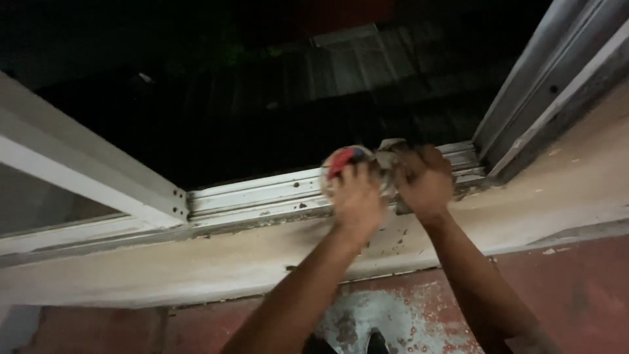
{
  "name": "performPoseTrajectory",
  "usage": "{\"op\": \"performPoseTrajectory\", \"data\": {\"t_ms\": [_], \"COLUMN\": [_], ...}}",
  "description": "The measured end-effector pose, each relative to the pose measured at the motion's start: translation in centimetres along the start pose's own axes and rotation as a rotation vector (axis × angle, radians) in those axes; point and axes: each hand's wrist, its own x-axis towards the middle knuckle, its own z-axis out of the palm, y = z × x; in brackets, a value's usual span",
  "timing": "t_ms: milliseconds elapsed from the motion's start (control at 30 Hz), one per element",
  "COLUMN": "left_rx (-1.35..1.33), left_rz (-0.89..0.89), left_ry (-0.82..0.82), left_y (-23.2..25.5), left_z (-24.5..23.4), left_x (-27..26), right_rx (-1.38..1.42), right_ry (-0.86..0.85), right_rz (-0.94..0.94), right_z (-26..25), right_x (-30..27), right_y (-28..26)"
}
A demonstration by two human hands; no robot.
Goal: Cleaning a window frame and adjacent wall with a cloth.
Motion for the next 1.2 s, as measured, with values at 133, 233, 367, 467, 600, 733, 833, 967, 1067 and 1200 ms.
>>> {"op": "performPoseTrajectory", "data": {"t_ms": [133, 233, 367, 467, 600, 733, 833, 967, 1067, 1200], "left_rx": [-0.133, -0.080, -0.087, -0.063, -0.041, -0.088, -0.117, -0.084, -0.064, -0.180], "left_rz": [0.104, 0.171, 0.098, -0.012, 0.032, 0.116, 0.193, 0.169, 0.121, 0.005], "left_ry": [0.033, 0.226, 0.261, 0.210, 0.140, 0.099, 0.180, 0.282, 0.268, 0.308], "left_y": [-2.2, -6.8, -10.9, -9.7, -4.8, -2.2, -5.7, -11.1, -11.4, -8.6], "left_z": [1.4, 1.9, -2.3, -0.2, 1.0, 0.2, 0.6, -0.8, -0.4, 7.2], "left_x": [-0.8, -2.8, -5.4, -5.9, -3.3, -1.6, -2.3, -4.0, -3.8, -3.1], "right_rx": [0.106, 0.151, 0.015, -0.032, -0.122, -0.153, -0.108, -0.043, -0.085, -0.107], "right_ry": [-0.010, 0.004, 0.003, 0.013, -0.023, -0.071, -0.088, -0.060, -0.035, -0.031], "right_rz": [0.026, 0.002, -0.015, -0.063, -0.070, -0.051, -0.033, -0.014, -0.019, -0.008], "right_z": [-0.2, -0.4, 0.6, 0.6, 0.1, -0.3, -0.6, -0.3, 0.0, -0.6], "right_x": [0.0, 0.0, -0.7, -1.0, 0.1, -0.1, 0.1, -0.2, -0.2, 0.4], "right_y": [0.0, -0.2, 0.8, 0.5, -0.5, -0.5, -0.8, -0.6, -0.3, -1.4]}}
